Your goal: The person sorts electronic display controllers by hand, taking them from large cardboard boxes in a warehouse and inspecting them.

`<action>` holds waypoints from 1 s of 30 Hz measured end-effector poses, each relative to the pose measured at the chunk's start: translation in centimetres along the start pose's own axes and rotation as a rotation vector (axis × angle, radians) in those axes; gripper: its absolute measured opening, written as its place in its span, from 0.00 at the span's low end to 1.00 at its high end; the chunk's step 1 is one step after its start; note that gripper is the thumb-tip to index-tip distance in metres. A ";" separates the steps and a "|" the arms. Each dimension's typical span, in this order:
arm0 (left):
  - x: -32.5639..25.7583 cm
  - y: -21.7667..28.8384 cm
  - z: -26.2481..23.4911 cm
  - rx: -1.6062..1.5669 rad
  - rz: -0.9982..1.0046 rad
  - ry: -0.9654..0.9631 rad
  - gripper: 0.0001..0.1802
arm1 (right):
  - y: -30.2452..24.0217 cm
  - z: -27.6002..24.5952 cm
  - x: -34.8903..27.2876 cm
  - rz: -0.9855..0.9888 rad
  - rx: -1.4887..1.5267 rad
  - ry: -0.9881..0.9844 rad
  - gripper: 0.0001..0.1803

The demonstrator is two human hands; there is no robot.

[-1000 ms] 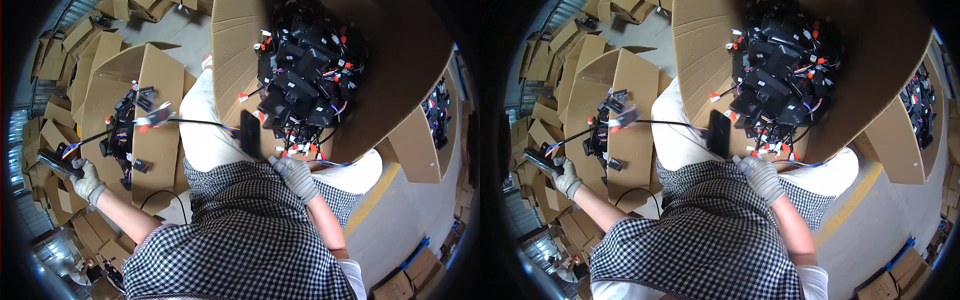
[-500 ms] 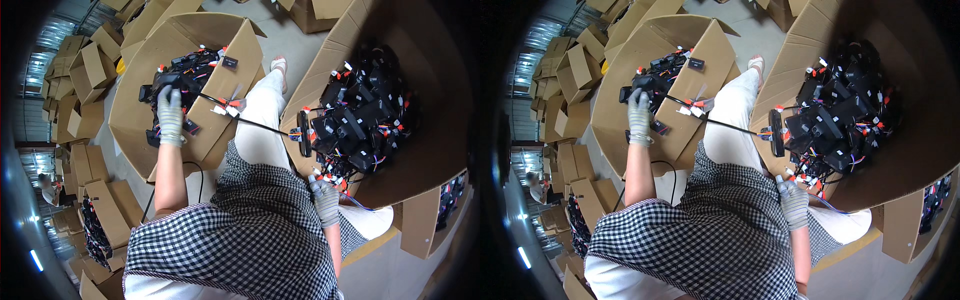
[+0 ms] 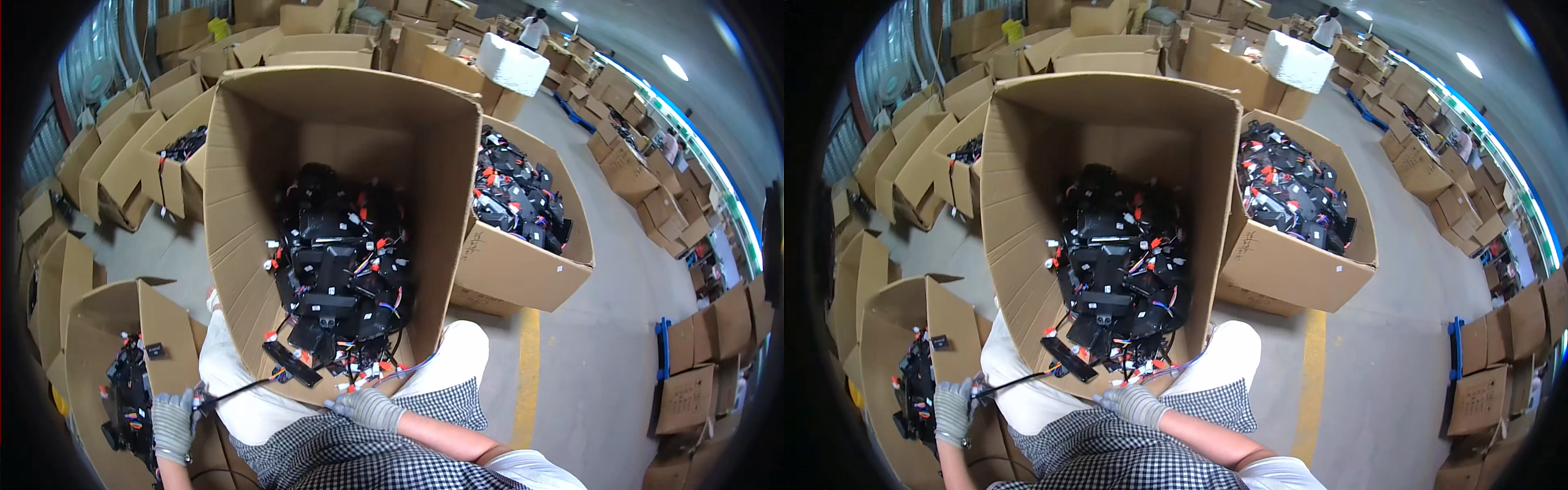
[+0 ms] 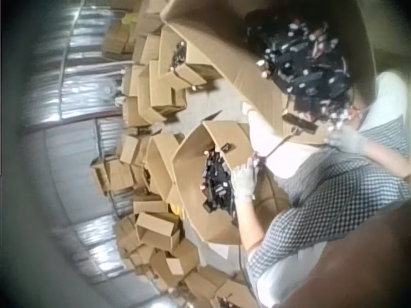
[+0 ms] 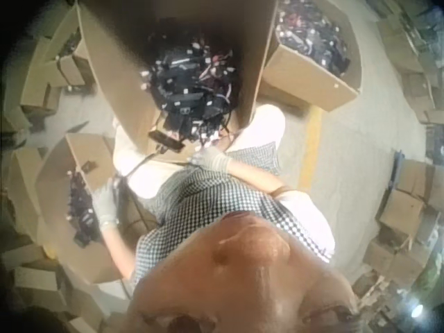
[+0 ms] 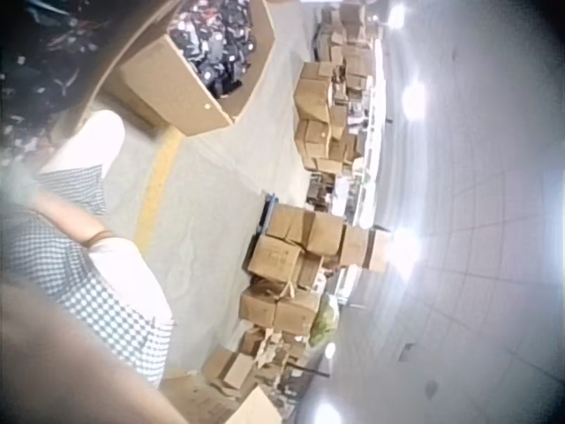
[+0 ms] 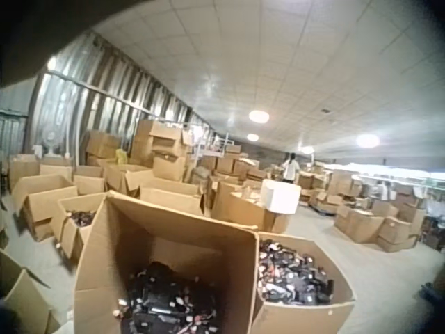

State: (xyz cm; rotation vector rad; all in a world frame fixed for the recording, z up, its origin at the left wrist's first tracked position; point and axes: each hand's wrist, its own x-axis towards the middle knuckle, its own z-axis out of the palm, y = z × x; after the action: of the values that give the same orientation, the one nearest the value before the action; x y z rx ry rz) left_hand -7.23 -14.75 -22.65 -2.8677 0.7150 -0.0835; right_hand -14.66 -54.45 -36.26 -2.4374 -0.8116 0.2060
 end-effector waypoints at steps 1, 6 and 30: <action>0.3 -0.3 -0.5 -0.043 0.013 -0.145 0.24 | -0.1 -0.1 0.3 -0.064 -0.077 0.044 0.27; 2.5 4.1 -7.1 0.058 -0.060 0.127 0.14 | 0.5 0.0 0.6 -0.076 -0.127 0.067 0.32; 4.9 17.6 -3.1 -1.123 0.188 0.206 0.11 | -6.7 -10.0 0.2 0.262 1.537 0.176 0.16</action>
State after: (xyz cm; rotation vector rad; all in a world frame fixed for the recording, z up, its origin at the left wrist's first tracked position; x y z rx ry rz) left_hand -11.26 -32.84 -22.95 -3.8295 1.4311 0.0840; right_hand -14.78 -54.48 -24.24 -1.0394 -0.0674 0.4748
